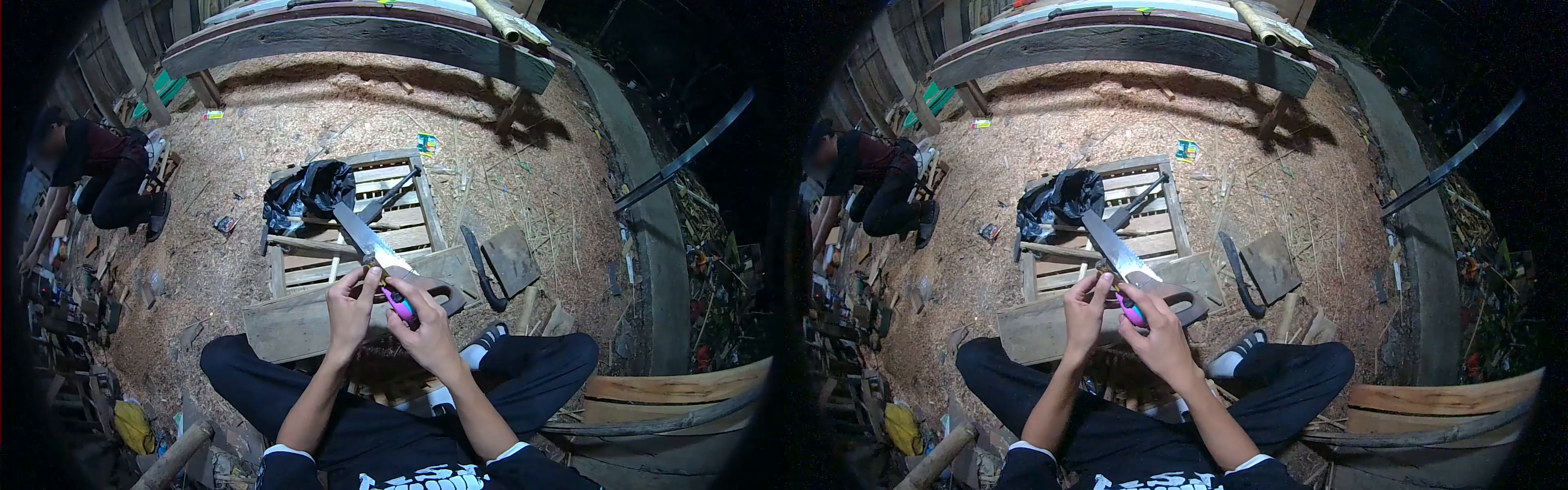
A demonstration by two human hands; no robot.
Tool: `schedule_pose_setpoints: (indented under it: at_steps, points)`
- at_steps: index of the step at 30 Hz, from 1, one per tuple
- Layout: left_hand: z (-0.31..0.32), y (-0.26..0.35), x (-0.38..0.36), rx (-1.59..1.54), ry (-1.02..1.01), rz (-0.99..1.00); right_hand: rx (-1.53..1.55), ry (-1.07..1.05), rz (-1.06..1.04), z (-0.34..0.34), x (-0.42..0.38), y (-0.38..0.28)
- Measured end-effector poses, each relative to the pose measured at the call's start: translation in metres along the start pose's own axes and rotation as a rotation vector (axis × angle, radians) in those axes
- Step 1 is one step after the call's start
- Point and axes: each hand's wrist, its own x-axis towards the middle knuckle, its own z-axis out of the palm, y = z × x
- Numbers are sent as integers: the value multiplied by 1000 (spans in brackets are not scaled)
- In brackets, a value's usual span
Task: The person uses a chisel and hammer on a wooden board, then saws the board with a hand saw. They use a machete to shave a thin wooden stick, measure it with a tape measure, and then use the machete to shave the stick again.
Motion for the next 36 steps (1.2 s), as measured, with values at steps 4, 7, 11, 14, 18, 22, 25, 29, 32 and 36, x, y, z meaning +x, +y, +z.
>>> schedule_pose_setpoints:
  at_steps: [4,7,11,14,18,22,25,29,32,36]
  points:
    - [7,1,-5,-50,10,48,28,-36,52,-6,-2,-1]
    - [12,-5,-7,-123,-29,-24,3,-9,26,-6,-7,6]
    - [12,-2,-10,-130,-76,-72,69,21,90,-5,-9,7]
    - [17,0,-13,-101,-69,-55,84,51,94,-3,-10,9]
    - [19,-7,-16,-193,-46,-49,136,96,70,0,-13,19]
    - [23,-17,-20,-253,0,-100,278,87,119,4,-18,18]
    - [25,-19,-23,-342,19,-184,240,129,122,8,-20,17]
    - [27,-15,-27,-429,46,-231,212,135,171,10,-21,15]
    - [28,-15,-28,-491,56,-280,155,151,149,12,-21,17]
    - [30,-16,-30,-545,87,-332,205,136,220,12,-22,11]
